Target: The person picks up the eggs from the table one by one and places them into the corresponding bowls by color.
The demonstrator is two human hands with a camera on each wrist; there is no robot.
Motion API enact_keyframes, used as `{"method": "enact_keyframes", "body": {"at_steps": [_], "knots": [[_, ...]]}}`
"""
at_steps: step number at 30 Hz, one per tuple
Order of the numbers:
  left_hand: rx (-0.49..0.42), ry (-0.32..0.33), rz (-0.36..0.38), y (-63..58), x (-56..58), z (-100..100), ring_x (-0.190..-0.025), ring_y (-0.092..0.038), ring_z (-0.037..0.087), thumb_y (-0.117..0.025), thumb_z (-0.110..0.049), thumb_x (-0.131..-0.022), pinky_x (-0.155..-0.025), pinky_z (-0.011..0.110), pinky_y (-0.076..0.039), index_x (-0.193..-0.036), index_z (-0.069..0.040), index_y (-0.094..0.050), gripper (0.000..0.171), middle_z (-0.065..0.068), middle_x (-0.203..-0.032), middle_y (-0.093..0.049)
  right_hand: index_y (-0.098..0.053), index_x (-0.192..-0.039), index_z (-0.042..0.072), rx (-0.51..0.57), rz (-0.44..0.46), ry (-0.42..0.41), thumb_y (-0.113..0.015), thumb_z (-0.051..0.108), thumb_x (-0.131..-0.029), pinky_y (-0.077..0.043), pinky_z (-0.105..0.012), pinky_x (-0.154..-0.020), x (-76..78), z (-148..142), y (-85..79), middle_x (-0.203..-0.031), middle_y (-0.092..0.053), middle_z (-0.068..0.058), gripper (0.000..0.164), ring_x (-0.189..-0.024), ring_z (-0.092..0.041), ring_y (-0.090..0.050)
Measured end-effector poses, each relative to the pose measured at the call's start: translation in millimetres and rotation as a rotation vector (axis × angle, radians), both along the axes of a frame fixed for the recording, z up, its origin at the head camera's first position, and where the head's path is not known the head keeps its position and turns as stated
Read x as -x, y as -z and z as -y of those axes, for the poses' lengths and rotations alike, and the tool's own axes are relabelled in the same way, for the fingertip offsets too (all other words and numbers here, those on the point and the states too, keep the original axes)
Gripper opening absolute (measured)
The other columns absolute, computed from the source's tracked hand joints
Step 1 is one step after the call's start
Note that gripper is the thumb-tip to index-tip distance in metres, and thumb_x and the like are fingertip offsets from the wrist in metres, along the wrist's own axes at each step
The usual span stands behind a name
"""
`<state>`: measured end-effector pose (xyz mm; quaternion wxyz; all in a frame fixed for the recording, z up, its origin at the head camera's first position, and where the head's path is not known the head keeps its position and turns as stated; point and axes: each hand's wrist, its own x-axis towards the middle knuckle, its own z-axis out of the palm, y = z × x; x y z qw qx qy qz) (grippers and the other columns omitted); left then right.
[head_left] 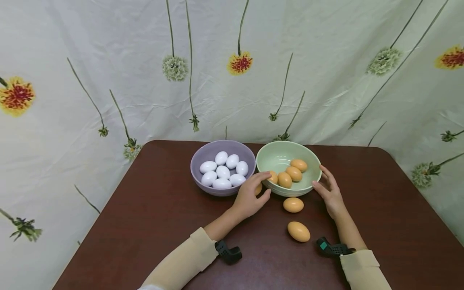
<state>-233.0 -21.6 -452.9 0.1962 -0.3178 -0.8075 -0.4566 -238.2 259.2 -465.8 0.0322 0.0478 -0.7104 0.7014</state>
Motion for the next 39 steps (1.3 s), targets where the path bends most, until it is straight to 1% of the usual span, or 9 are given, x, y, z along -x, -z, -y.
{"method": "enact_keyframes", "body": {"at_steps": [3,6,12,16,20,24,27,32,39], "knots": [[-0.018,-0.008,-0.006,2.6,-4.8,4,-0.123,-0.053,0.023,-0.067,-0.008,-0.087,-0.103,0.036,-0.040,-0.128,0.001,-0.059,0.042,0.011,-0.131,-0.059,-0.026,-0.155,0.019,0.000,-0.005,-0.002,-0.054,0.013,-0.100,-0.039,-0.013,-0.091,0.3,0,0.6,-0.153,-0.020,-0.026,0.062,-0.119,-0.012,-0.044],[-0.020,-0.006,0.010,5.1,-9.4,7,-0.124,-0.052,0.023,-0.067,-0.008,-0.087,-0.104,0.036,-0.040,-0.130,0.001,-0.057,0.045,0.012,-0.132,-0.058,-0.026,-0.155,0.018,0.002,-0.011,-0.005,-0.054,0.013,-0.100,-0.039,-0.013,-0.091,0.6,0,0.6,-0.153,-0.019,-0.027,0.062,-0.118,-0.011,-0.044],[0.022,-0.041,0.054,10.2,-17.3,11,-0.128,-0.049,0.023,-0.067,-0.010,-0.087,-0.105,0.038,-0.038,-0.134,-0.004,-0.055,0.048,0.011,-0.135,-0.056,-0.025,-0.155,0.017,0.004,-0.004,-0.001,-0.054,0.012,-0.100,-0.039,-0.013,-0.090,0.1,0,0.3,-0.153,-0.019,-0.027,0.062,-0.118,-0.011,-0.044],[0.045,-0.047,0.087,11.9,-19.8,11,-0.132,-0.045,0.027,-0.066,-0.011,-0.088,-0.106,0.042,-0.037,-0.137,-0.005,-0.053,0.051,0.013,-0.142,-0.050,-0.026,-0.155,0.017,0.008,-0.002,0.002,-0.054,0.012,-0.100,-0.040,-0.013,-0.090,-0.3,0,0.3,-0.153,-0.020,-0.026,0.062,-0.118,-0.012,-0.044],[0.092,-0.044,0.142,12.6,-21.2,12,-0.136,-0.040,0.030,-0.065,-0.014,-0.088,-0.107,0.046,-0.035,-0.141,-0.004,-0.049,0.055,0.017,-0.147,-0.043,-0.027,-0.155,0.018,0.005,-0.008,-0.003,-0.055,0.013,-0.100,-0.040,-0.013,-0.090,0.4,0,1.6,-0.153,-0.020,-0.026,0.062,-0.117,-0.010,-0.045],[0.140,-0.039,0.181,13.0,-21.9,12,-0.138,-0.036,0.033,-0.065,-0.016,-0.089,-0.107,0.049,-0.034,-0.144,-0.003,-0.045,0.060,0.021,-0.150,-0.037,-0.027,-0.154,0.018,0.004,-0.015,-0.002,-0.055,0.013,-0.100,-0.040,-0.013,-0.089,1.0,0,2.7,-0.152,-0.020,-0.026,0.061,-0.115,-0.007,-0.046],[0.157,-0.041,0.201,12.9,-22.2,12,-0.139,-0.034,0.034,-0.065,-0.017,-0.089,-0.108,0.049,-0.033,-0.145,-0.003,-0.043,0.062,0.022,-0.151,-0.035,-0.027,-0.154,0.017,0.009,-0.020,-0.001,-0.054,0.012,-0.100,-0.041,-0.013,-0.089,1.0,0,2.9,-0.152,-0.021,-0.025,0.061,-0.115,-0.009,-0.046],[0.164,-0.062,0.216,11.9,-24.0,10,-0.137,-0.035,0.036,-0.064,-0.018,-0.089,-0.107,0.050,-0.035,-0.145,-0.002,-0.043,0.062,0.022,-0.149,-0.037,-0.027,-0.155,0.018,0.013,-0.025,-0.007,-0.054,0.011,-0.100,-0.040,-0.013,-0.089,0.8,0,2.3,-0.153,-0.020,-0.025,0.061,-0.117,-0.011,-0.045],[0.206,-0.119,0.177,14.0,-26.3,6,-0.125,-0.047,0.039,-0.067,-0.014,-0.086,-0.101,0.049,-0.041,-0.139,0.001,-0.050,0.058,0.023,-0.137,-0.049,-0.025,-0.155,0.017,0.006,-0.014,-0.006,-0.053,0.011,-0.100,-0.040,-0.013,-0.090,0.8,0,2.4,-0.153,-0.020,-0.023,0.062,-0.118,-0.013,-0.044]]}}
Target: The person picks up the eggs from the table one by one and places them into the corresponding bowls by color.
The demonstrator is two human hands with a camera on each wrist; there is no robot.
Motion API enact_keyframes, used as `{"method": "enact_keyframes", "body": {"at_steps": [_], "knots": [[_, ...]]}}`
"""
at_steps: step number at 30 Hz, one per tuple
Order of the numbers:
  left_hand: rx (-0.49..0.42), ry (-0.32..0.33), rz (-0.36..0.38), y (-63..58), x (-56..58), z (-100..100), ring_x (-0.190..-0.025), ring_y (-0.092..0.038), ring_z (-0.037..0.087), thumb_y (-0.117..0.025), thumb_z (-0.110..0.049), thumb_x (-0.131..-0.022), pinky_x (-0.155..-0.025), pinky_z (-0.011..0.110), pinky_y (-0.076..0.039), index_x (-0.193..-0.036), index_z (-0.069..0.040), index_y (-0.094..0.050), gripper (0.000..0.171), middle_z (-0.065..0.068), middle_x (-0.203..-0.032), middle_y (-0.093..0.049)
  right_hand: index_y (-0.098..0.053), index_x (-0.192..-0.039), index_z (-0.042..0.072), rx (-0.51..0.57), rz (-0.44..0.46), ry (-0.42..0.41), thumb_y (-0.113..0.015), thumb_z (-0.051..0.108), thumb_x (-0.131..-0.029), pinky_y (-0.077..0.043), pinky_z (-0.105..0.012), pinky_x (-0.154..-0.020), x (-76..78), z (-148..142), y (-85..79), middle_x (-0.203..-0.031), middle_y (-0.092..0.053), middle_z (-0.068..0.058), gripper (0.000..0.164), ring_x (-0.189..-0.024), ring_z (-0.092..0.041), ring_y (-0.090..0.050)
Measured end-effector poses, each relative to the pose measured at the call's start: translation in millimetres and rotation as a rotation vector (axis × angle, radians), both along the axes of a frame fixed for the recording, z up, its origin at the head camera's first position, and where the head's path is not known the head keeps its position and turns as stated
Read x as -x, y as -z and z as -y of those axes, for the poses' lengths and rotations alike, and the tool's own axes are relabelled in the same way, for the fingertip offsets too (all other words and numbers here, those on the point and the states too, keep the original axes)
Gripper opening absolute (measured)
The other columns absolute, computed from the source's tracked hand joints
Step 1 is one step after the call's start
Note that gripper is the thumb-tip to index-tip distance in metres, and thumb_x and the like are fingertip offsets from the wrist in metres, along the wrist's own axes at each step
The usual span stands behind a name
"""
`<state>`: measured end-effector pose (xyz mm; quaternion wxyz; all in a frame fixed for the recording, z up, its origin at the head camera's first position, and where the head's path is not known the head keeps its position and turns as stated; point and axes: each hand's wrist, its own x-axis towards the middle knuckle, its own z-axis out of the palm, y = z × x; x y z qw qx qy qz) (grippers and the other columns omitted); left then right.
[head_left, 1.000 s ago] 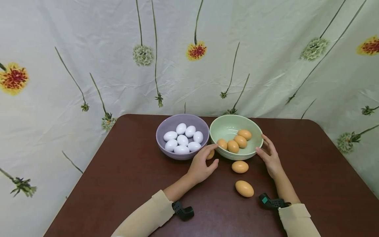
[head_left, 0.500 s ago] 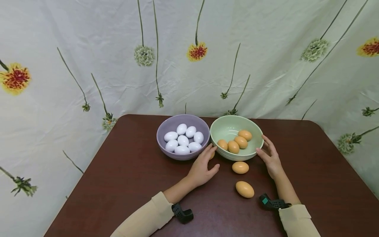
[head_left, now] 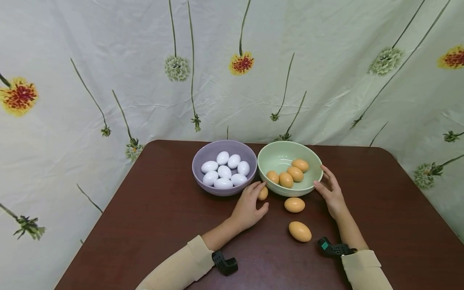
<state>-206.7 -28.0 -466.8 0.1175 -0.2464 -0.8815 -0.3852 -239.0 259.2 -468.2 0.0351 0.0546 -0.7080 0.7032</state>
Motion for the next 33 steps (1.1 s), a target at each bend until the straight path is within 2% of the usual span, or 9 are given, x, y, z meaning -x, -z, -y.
{"method": "enact_keyframes", "body": {"at_steps": [5,18,27,33], "knots": [[0.016,-0.002,-0.018,4.6,1.9,0,-0.115,-0.055,0.035,-0.071,-0.013,-0.084,-0.097,0.046,-0.044,-0.133,0.001,-0.056,0.052,0.019,-0.127,-0.056,-0.025,-0.155,0.017,0.003,0.003,0.001,-0.053,0.012,-0.100,-0.040,-0.013,-0.090,0.3,0,0.7,-0.153,-0.021,-0.024,0.062,-0.119,-0.016,-0.043],[-0.014,0.034,0.043,11.6,8.6,5,-0.118,-0.056,0.025,-0.077,-0.013,-0.082,-0.097,0.039,-0.045,-0.132,-0.003,-0.057,0.055,0.013,-0.127,-0.059,-0.025,-0.155,0.017,0.003,0.004,0.001,-0.053,0.011,-0.100,-0.040,-0.013,-0.090,0.2,0,0.5,-0.153,-0.021,-0.023,0.062,-0.116,-0.009,-0.046],[-0.026,0.033,0.081,10.9,10.1,5,-0.118,-0.055,0.024,-0.077,-0.015,-0.081,-0.098,0.037,-0.044,-0.131,-0.004,-0.058,0.054,0.012,-0.127,-0.060,-0.025,-0.155,0.017,-0.007,0.008,0.003,-0.053,0.012,-0.100,-0.040,-0.013,-0.090,-0.2,0,-0.3,-0.153,-0.021,-0.022,0.062,-0.115,-0.007,-0.046],[-0.046,0.040,0.088,8.2,8.9,6,-0.111,-0.058,0.022,-0.077,-0.015,-0.080,-0.092,0.033,-0.048,-0.130,-0.004,-0.059,0.054,0.012,-0.124,-0.061,-0.026,-0.155,0.017,-0.002,0.005,0.006,-0.053,0.011,-0.100,-0.040,-0.012,-0.089,0.1,1,1.0,-0.152,-0.022,-0.022,0.062,-0.114,-0.005,-0.046]]}}
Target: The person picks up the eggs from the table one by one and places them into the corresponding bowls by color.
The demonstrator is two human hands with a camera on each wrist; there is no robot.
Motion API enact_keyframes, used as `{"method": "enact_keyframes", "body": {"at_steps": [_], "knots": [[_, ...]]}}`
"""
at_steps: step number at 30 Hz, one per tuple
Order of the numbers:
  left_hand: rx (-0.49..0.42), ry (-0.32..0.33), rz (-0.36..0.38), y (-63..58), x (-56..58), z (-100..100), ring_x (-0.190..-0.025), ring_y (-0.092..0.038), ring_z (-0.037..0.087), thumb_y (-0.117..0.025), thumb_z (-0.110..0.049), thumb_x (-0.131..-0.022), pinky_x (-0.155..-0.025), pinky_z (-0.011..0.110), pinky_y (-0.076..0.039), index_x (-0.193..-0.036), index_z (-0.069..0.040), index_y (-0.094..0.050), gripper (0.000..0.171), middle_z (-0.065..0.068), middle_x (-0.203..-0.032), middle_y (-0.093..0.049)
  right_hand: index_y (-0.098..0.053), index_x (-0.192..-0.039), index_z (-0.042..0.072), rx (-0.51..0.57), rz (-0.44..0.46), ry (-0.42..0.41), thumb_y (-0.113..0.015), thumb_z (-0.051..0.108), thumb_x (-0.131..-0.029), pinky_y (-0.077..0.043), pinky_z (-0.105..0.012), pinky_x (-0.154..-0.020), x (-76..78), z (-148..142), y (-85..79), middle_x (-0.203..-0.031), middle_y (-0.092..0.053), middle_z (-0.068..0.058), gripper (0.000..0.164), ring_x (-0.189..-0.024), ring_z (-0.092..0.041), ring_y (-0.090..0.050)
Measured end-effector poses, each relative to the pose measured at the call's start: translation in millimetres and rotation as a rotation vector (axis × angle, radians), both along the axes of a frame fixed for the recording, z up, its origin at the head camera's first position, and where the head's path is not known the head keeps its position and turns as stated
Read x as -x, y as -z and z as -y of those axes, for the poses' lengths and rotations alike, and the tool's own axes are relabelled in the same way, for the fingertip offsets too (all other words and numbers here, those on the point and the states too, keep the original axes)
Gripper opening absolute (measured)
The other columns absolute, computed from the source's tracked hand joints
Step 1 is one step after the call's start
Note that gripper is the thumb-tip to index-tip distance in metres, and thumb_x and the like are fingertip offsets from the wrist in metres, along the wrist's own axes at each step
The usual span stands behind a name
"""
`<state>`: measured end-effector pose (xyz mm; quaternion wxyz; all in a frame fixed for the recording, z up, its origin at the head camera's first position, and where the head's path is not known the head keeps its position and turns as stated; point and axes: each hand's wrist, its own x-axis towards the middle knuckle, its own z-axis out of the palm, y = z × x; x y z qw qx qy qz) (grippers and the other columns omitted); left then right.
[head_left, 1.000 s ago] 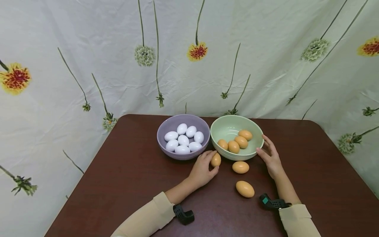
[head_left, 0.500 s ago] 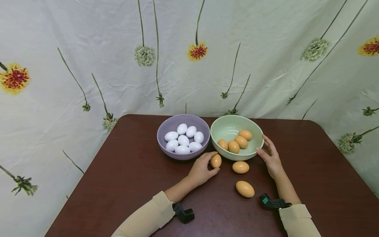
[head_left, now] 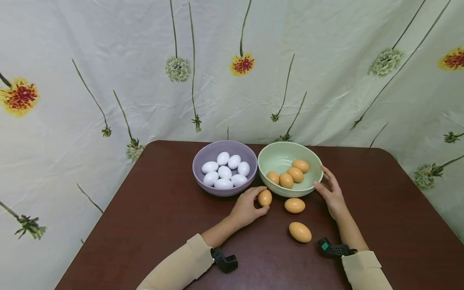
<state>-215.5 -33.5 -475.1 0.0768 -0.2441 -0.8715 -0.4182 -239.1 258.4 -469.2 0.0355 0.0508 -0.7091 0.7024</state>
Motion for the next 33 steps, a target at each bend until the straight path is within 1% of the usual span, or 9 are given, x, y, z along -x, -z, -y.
{"method": "enact_keyframes", "body": {"at_steps": [3,6,11,17,22,25,29,31,33], "knots": [[-0.026,0.023,0.022,-3.4,-0.4,0,-0.107,-0.059,0.020,-0.078,-0.015,-0.080,-0.088,0.029,-0.049,-0.129,-0.005,-0.059,0.054,0.011,-0.123,-0.061,-0.026,-0.155,0.017,-0.001,-0.003,-0.001,-0.053,0.011,-0.101,-0.041,-0.012,-0.089,0.1,0,0.2,-0.152,-0.022,-0.022,0.061,-0.113,-0.004,-0.047],[-0.063,0.058,0.056,-6.5,-1.1,-1,-0.108,-0.059,0.019,-0.079,-0.014,-0.081,-0.087,0.024,-0.050,-0.130,-0.005,-0.059,0.053,0.010,-0.123,-0.061,-0.025,-0.155,0.016,-0.003,-0.004,-0.004,-0.052,0.010,-0.101,-0.041,-0.012,-0.089,-0.2,0,0.6,-0.152,-0.022,-0.023,0.061,-0.113,-0.004,-0.047],[-0.120,0.108,0.076,-16.7,-2.4,-2,-0.111,-0.058,0.019,-0.079,-0.012,-0.081,-0.088,0.023,-0.050,-0.129,-0.004,-0.060,0.053,0.010,-0.123,-0.061,-0.024,-0.155,0.015,-0.004,-0.003,-0.004,-0.053,0.010,-0.100,-0.041,-0.012,-0.089,-0.3,-1,0.1,-0.153,-0.021,-0.023,0.062,-0.114,-0.006,-0.046],[-0.140,0.141,0.064,-31.7,-3.5,-3,-0.109,-0.059,0.019,-0.080,-0.011,-0.080,-0.087,0.022,-0.050,-0.128,-0.004,-0.060,0.053,0.010,-0.122,-0.062,-0.025,-0.155,0.016,0.005,-0.002,-0.003,-0.053,0.011,-0.100,-0.041,-0.012,-0.089,0.2,-1,0.0,-0.152,-0.022,-0.023,0.062,-0.115,-0.008,-0.045],[-0.140,0.205,0.048,-45.8,-4.3,-5,-0.109,-0.058,0.022,-0.080,-0.010,-0.080,-0.088,0.029,-0.052,-0.129,0.000,-0.059,0.054,0.013,-0.123,-0.061,-0.026,-0.154,0.016,0.012,-0.005,-0.001,-0.053,0.010,-0.100,-0.041,-0.012,-0.089,0.4,-1,0.7,-0.151,-0.022,-0.022,0.061,-0.114,-0.007,-0.046],[-0.141,0.235,0.034,-51.9,-3.2,-7,-0.108,-0.059,0.022,-0.080,-0.010,-0.079,-0.088,0.027,-0.051,-0.129,0.001,-0.059,0.055,0.014,-0.123,-0.061,-0.026,-0.154,0.016,0.013,-0.004,0.001,-0.053,0.010,-0.100,-0.041,-0.012,-0.089,0.3,-1,0.7,-0.151,-0.023,-0.022,0.061,-0.114,-0.007,-0.046],[-0.148,0.244,0.011,-58.2,-0.2,-10,-0.103,-0.060,0.019,-0.080,-0.010,-0.078,-0.087,0.019,-0.049,-0.127,-0.001,-0.060,0.054,0.013,-0.120,-0.062,-0.026,-0.154,0.016,0.012,-0.004,0.002,-0.054,0.011,-0.100,-0.041,-0.013,-0.090,0.3,-1,0.0,-0.152,-0.023,-0.022,0.061,-0.115,-0.007,-0.046],[-0.155,0.244,0.001,-61.7,1.5,-12,-0.101,-0.061,0.019,-0.080,-0.009,-0.078,-0.086,0.019,-0.049,-0.127,-0.001,-0.060,0.053,0.013,-0.119,-0.062,-0.027,-0.154,0.015,0.013,-0.004,0.002,-0.054,0.011,-0.100,-0.041,-0.013,-0.089,0.2,-1,-0.4,-0.152,-0.023,-0.023,0.062,-0.115,-0.007,-0.046],[-0.160,0.244,0.002,-66.1,3.2,-13,-0.100,-0.061,0.019,-0.080,-0.009,-0.078,-0.086,0.021,-0.050,-0.127,0.000,-0.060,0.054,0.013,-0.121,-0.062,-0.027,-0.154,0.015,0.014,-0.004,0.002,-0.055,0.011,-0.099,-0.041,-0.013,-0.089,0.1,0,-0.8,-0.152,-0.023,-0.023,0.062,-0.114,-0.007,-0.047]]}}
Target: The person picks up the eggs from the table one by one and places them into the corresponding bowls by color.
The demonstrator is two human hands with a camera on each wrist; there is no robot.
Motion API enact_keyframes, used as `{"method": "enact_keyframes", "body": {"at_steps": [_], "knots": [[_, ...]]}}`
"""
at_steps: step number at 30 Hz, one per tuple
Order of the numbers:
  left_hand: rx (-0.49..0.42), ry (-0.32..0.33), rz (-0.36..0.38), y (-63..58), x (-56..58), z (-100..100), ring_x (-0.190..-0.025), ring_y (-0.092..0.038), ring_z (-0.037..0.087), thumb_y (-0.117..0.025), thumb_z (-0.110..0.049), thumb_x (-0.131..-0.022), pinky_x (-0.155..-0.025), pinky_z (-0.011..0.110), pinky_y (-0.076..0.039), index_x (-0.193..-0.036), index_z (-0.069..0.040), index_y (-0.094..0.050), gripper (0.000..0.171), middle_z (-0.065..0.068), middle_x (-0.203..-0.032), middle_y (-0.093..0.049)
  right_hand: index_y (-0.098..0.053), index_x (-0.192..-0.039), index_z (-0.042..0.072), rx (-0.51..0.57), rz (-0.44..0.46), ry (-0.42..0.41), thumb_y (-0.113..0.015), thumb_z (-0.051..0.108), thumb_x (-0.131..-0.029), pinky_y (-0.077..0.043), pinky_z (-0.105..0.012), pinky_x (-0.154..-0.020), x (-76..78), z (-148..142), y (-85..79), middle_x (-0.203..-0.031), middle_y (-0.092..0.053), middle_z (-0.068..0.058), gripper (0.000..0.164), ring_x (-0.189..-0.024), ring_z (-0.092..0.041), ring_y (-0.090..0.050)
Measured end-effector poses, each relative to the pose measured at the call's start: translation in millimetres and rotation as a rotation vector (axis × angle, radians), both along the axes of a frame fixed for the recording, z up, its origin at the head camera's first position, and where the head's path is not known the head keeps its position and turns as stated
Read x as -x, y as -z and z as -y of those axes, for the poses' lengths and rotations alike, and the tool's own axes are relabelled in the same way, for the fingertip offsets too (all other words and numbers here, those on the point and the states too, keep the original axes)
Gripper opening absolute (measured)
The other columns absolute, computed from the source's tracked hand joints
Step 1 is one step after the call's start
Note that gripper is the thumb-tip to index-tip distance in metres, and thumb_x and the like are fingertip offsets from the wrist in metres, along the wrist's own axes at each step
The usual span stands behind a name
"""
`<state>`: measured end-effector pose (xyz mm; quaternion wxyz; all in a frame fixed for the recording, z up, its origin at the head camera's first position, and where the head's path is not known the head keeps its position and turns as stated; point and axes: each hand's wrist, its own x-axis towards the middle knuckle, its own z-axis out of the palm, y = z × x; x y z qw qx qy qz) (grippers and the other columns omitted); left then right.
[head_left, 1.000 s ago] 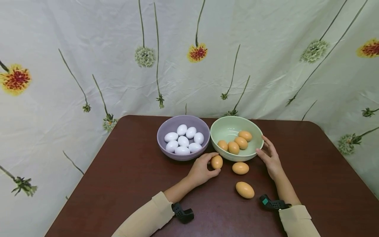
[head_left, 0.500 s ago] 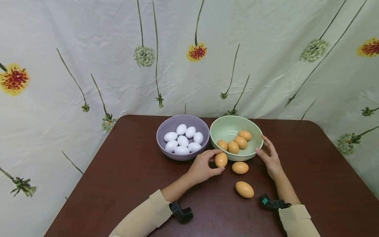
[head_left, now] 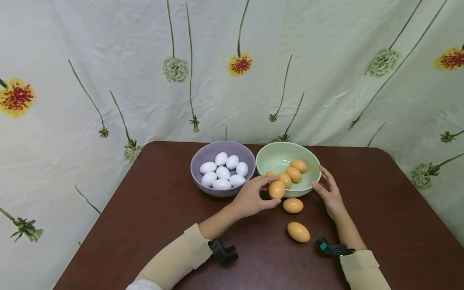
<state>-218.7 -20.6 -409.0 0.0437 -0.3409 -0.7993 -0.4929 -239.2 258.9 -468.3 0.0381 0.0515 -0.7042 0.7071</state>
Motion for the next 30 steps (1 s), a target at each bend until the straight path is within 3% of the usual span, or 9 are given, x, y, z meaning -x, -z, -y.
{"method": "enact_keyframes", "body": {"at_steps": [8,18,24,30], "knots": [[0.012,0.000,0.008,-12.7,14.3,-4,-0.102,-0.062,0.021,-0.079,-0.012,-0.080,-0.089,0.034,-0.052,-0.130,-0.001,-0.059,0.054,0.012,-0.123,-0.062,-0.026,-0.154,0.015,0.007,-0.001,-0.005,-0.055,0.011,-0.099,-0.040,-0.013,-0.090,0.3,0,0.7,-0.153,-0.022,-0.023,0.063,-0.114,-0.007,-0.047],[0.013,-0.061,0.037,-12.3,35.9,-14,-0.107,-0.064,0.021,-0.080,-0.015,-0.080,-0.087,0.019,-0.049,-0.129,-0.002,-0.060,0.054,0.011,-0.127,-0.062,-0.025,-0.154,0.013,0.004,0.005,-0.006,-0.055,0.010,-0.099,-0.041,-0.013,-0.089,-0.3,1,-0.4,-0.153,-0.022,-0.023,0.063,-0.115,-0.010,-0.046],[0.067,-0.119,0.068,-9.6,45.7,-18,-0.108,-0.064,0.021,-0.078,-0.020,-0.082,-0.088,0.020,-0.048,-0.132,-0.005,-0.059,0.055,0.008,-0.130,-0.060,-0.025,-0.155,0.013,-0.001,0.011,-0.006,-0.054,0.011,-0.099,-0.041,-0.013,-0.090,-0.2,1,-0.5,-0.153,-0.022,-0.023,0.063,-0.118,-0.014,-0.044],[0.169,-0.167,0.015,-6.5,56.6,-23,-0.107,-0.063,0.021,-0.076,-0.024,-0.083,-0.089,0.023,-0.048,-0.132,-0.006,-0.059,0.055,0.008,-0.129,-0.061,-0.025,-0.155,0.014,-0.001,0.017,0.000,-0.055,0.011,-0.099,-0.041,-0.012,-0.090,-0.2,1,-1.1,-0.154,-0.021,-0.022,0.063,-0.120,-0.015,-0.043]]}}
